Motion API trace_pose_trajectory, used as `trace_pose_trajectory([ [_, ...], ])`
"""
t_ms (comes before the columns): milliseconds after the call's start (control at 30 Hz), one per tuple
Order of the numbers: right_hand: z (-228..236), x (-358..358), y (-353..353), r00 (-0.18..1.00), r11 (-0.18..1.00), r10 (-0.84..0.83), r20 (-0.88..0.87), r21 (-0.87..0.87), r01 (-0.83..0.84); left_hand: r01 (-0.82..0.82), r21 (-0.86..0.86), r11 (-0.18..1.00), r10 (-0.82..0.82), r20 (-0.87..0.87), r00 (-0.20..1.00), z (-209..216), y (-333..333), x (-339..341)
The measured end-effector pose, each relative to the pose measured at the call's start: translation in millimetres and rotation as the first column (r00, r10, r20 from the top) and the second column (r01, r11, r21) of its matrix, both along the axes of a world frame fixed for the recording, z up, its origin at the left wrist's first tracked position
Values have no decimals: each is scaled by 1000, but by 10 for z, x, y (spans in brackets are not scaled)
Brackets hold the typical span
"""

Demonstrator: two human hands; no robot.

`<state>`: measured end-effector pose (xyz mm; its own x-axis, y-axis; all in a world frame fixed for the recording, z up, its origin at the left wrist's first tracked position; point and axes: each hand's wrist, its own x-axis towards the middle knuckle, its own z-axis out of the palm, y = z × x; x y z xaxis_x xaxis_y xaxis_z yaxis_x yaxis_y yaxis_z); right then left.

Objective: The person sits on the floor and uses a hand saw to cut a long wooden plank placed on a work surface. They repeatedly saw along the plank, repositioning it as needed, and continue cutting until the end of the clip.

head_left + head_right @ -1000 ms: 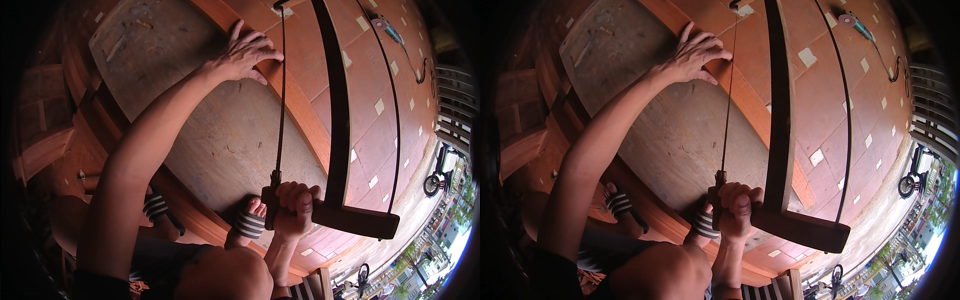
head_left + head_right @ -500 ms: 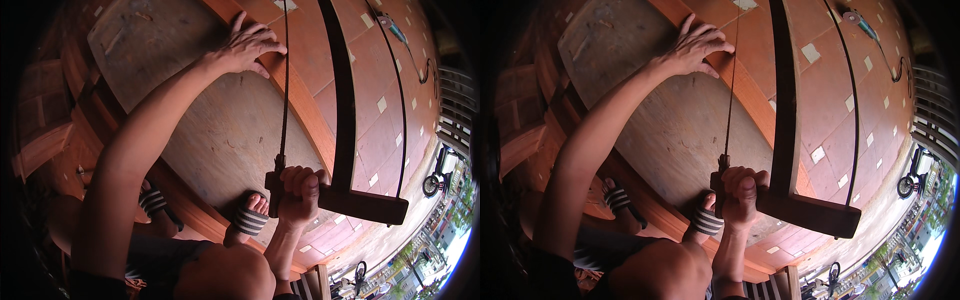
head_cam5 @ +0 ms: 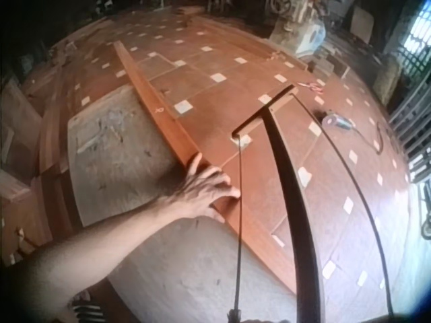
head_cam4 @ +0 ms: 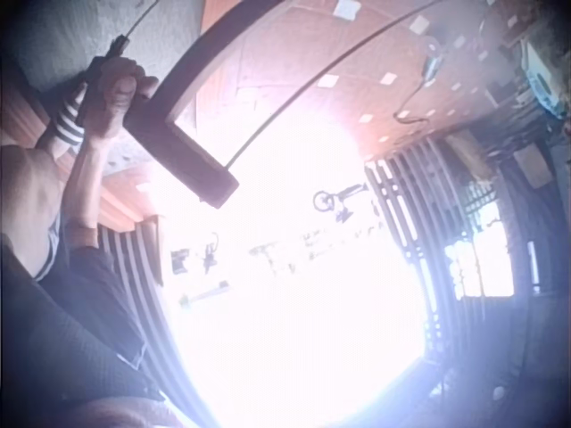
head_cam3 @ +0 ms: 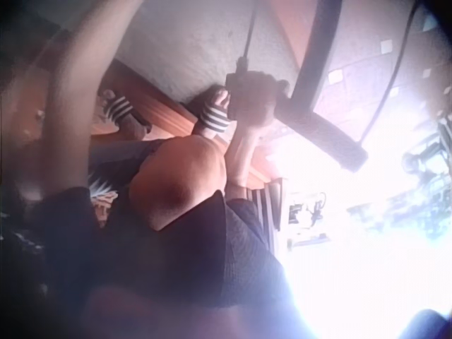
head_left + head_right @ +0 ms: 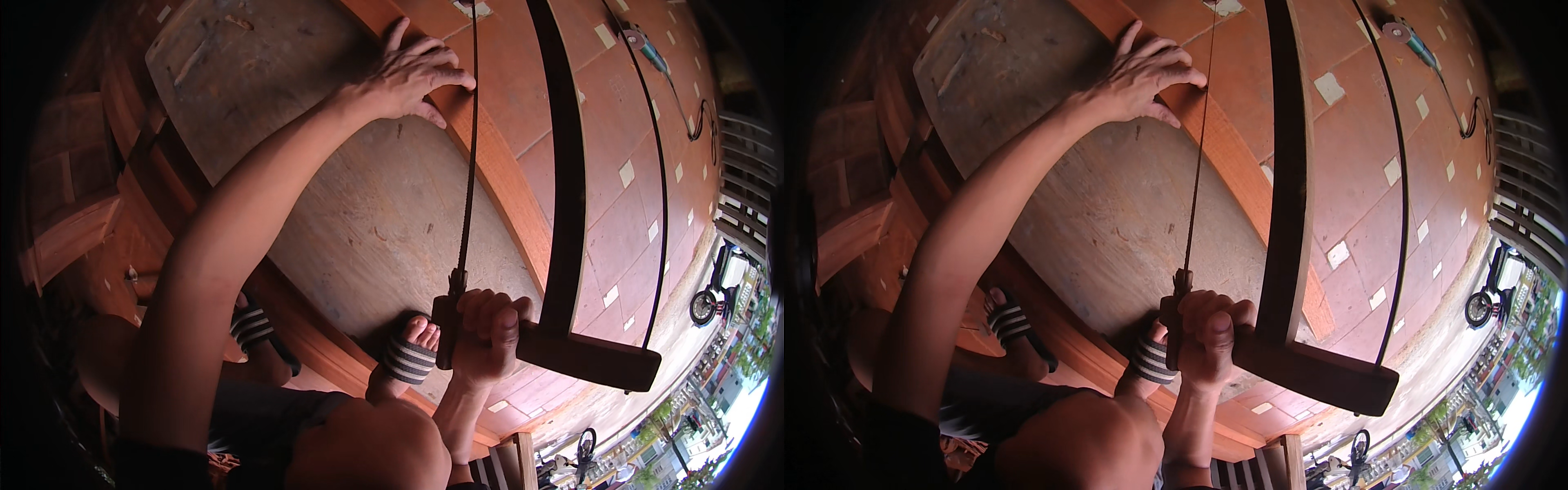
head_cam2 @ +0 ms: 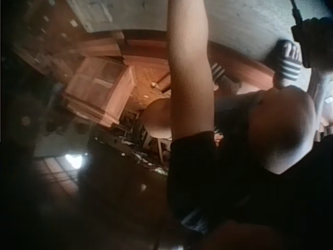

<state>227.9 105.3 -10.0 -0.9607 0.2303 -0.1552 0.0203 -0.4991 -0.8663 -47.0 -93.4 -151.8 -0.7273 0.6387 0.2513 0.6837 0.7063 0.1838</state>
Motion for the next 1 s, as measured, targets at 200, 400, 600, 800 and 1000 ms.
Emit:
trace_pose_trajectory([
  [200, 55, 49, 13, 1000, 1000, 8, 2, 15, -8, -3, 18, 1000, 3, 15, 1000, 11, 26, -2],
  [400, -137, -338, 10, 1000, 1000, -17, 16, -22, 18, 3, 21, 1000, -3, 27, 1000, 13, 20, -14],
  [600, 325, 484, 40, 997, 998, -60, 41, -16, 61, -15, 12, 1000, 15, 29, 999, -3, 18, 11],
  [800, -229, -530, 3, 997, 995, -73, 33, -58, 75, -21, 3, 1000, 21, 0, 1000, 2, 41, -15],
  [1000, -278, -826, -7, 995, 996, -83, 56, 23, 82, -159, 197, 967, 149, 67, 987, 194, 67, 18],
])
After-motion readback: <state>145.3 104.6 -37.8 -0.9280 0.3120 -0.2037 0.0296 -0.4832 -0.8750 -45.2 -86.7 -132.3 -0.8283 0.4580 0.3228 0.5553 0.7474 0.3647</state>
